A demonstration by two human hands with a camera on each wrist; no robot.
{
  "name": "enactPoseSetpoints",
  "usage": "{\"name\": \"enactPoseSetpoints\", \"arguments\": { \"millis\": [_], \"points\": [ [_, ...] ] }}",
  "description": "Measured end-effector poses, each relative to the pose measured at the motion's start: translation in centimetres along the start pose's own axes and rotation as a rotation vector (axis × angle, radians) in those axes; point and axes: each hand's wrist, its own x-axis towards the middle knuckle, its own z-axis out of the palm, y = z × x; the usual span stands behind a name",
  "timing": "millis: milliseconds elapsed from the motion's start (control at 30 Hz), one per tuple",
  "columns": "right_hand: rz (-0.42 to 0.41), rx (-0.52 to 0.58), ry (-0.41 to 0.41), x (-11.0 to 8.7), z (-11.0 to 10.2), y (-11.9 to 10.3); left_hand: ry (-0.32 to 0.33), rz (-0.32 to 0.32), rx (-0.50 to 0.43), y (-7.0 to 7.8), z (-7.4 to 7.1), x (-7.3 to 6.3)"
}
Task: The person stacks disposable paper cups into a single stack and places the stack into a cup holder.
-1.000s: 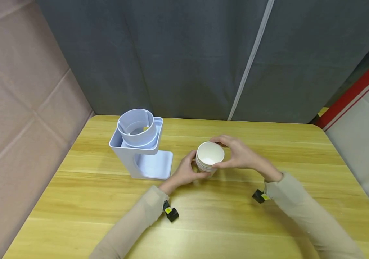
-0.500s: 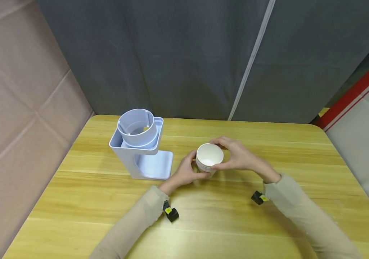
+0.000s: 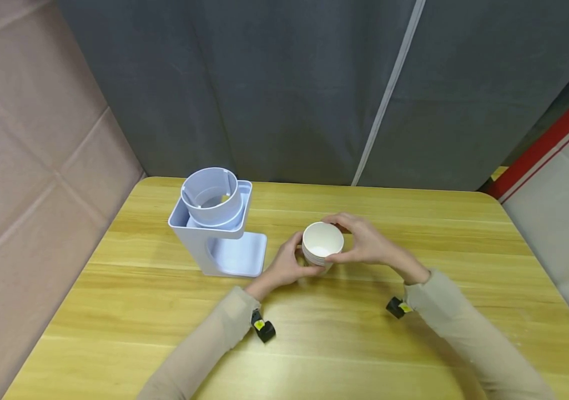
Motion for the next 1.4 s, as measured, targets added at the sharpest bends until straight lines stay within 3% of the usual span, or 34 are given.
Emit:
{"name": "enactPoseSetpoints", "arguments": {
  "millis": [300,500,800,1067,1200,1400],
  "points": [
    [0.037,0.036,-0.011,-0.5,0.3,0.3,0.019,0.003,-0.002,0.0,0.1,0.1],
    [0.045,0.121,-0.003,-0.9,0.6,0.8,0.026,0.002,0.009,0.3,0.2,0.2],
    [0.067,0.206,0.009,-1.2,1.2,1.4,0.008,0.000,0.013,3.7,-0.3,-0.5],
    [0.072,0.225,0.031,-1.4,1.7,1.5,0.010,0.000,0.018,4.2,-0.3,-0.7],
    [0.078,0.251,0.036,-1.4,1.8,1.5,0.005,-0.012,0.017,4.2,-0.4,-0.6],
    [0.081,0.272,0.050,-1.5,1.9,1.4,0.010,-0.008,0.014,1.4,0.0,0.0]
  ]
}}
